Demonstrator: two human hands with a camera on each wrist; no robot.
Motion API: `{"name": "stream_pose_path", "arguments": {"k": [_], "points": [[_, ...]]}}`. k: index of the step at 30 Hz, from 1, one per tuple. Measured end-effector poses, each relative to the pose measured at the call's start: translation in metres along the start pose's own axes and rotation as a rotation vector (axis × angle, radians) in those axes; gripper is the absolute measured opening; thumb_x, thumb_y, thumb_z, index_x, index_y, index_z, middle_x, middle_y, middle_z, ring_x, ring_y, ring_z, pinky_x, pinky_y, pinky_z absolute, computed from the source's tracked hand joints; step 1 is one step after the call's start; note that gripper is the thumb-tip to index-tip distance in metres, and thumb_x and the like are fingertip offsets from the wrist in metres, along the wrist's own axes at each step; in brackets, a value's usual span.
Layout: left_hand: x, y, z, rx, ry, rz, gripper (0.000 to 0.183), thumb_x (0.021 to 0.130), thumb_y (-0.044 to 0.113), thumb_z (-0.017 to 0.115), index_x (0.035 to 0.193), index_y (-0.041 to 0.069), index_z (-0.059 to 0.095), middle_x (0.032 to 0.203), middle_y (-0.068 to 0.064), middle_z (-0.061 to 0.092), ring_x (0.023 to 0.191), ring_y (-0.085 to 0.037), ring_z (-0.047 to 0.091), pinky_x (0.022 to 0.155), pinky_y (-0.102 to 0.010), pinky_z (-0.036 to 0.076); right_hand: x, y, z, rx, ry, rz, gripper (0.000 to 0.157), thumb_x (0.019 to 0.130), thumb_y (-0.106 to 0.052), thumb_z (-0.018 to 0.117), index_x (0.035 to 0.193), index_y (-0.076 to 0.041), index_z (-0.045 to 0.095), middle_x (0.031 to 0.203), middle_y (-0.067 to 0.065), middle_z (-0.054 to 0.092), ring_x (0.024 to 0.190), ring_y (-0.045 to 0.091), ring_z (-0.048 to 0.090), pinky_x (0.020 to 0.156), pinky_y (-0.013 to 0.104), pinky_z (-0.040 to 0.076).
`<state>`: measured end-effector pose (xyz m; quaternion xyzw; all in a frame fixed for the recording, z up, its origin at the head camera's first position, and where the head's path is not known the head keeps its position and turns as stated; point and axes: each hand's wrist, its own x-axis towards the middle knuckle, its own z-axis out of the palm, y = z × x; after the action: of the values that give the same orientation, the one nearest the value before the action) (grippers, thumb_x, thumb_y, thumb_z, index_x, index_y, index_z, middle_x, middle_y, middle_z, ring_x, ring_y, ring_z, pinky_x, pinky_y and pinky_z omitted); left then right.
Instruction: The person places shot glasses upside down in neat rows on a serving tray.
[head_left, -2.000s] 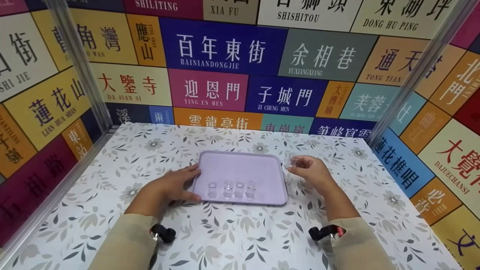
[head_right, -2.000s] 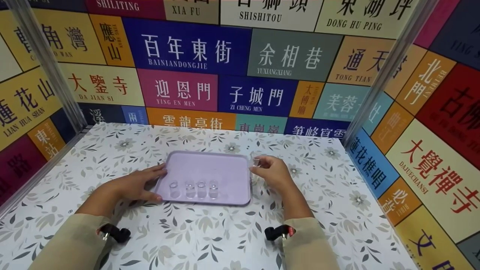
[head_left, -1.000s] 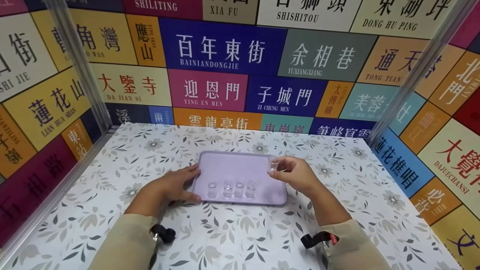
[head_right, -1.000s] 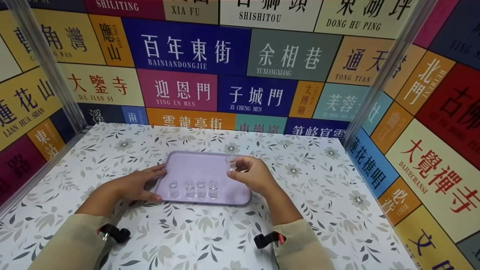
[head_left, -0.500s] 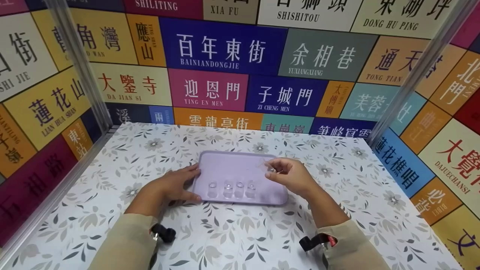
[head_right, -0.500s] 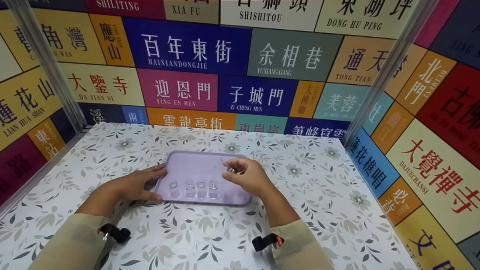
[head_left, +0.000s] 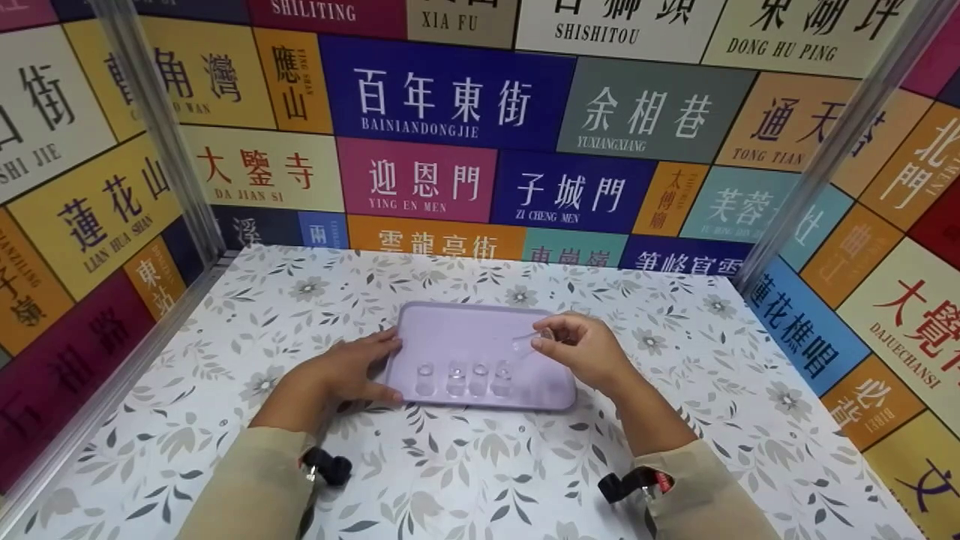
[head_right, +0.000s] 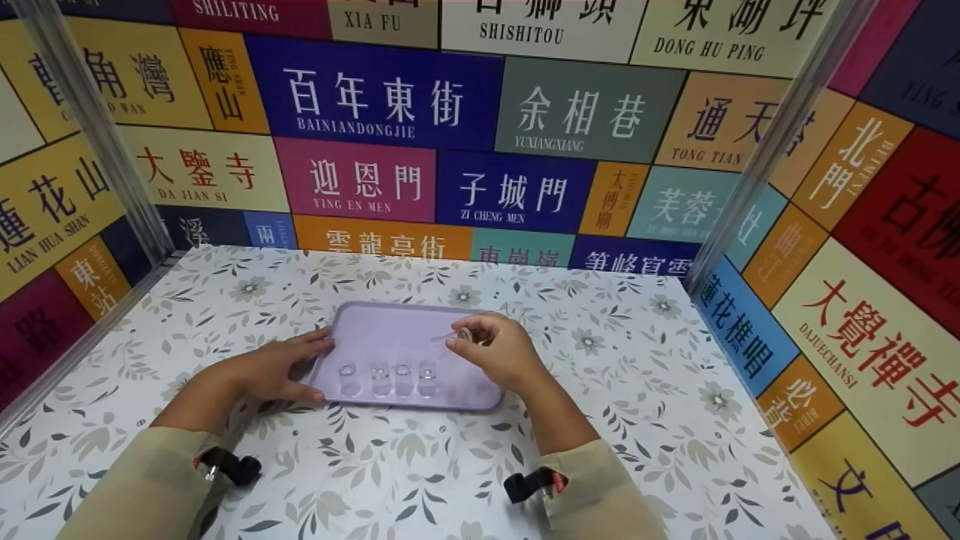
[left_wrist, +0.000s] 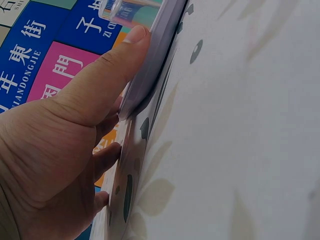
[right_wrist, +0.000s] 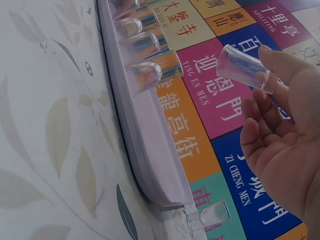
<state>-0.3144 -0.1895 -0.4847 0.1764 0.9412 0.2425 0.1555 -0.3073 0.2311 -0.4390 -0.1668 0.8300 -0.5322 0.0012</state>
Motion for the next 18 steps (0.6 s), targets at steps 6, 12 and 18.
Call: {"name": "stream_pose_path", "arguments": {"k": [6,12,18], "points": [[0.0,0.001,0.0,-0.023,-0.009,-0.041,0.117,0.074,0.068,0.089,0.17,0.035,0.03,0.181,0.017,0.011,0.169,-0.042,0.01,0.134,-0.072,0.006,0.0016,0.0027,0.0007,0.013,-0.005,0.013,0.036,0.09,-0.024,0.089,0.122,-0.011,0.079,0.105,0.007,0.071,0.089,0.016,0.064,0.072,0.02,0.057],[-0.0001,0.0015,0.0002,-0.044,-0.013,-0.061,0.118,0.072,0.069,0.089,0.169,0.039,0.03,0.181,0.02,0.011,0.169,-0.044,0.007,0.134,-0.072,0.007,0.0016,0.0031,0.002,0.031,-0.023,0.037,0.038,0.089,-0.015,0.088,0.124,-0.008,0.077,0.11,0.012,0.077,0.096,0.018,0.069,0.078,0.02,0.061],[-0.0004,0.0015,0.0,-0.045,-0.015,-0.057,0.117,0.073,0.068,0.089,0.169,0.038,0.03,0.181,0.019,0.01,0.169,-0.043,0.007,0.134,-0.072,0.006,0.0024,0.0054,0.0028,-0.021,-0.033,0.057,0.036,0.088,-0.015,0.088,0.123,-0.012,0.079,0.111,0.009,0.078,0.098,0.019,0.069,0.079,0.021,0.061]]}}
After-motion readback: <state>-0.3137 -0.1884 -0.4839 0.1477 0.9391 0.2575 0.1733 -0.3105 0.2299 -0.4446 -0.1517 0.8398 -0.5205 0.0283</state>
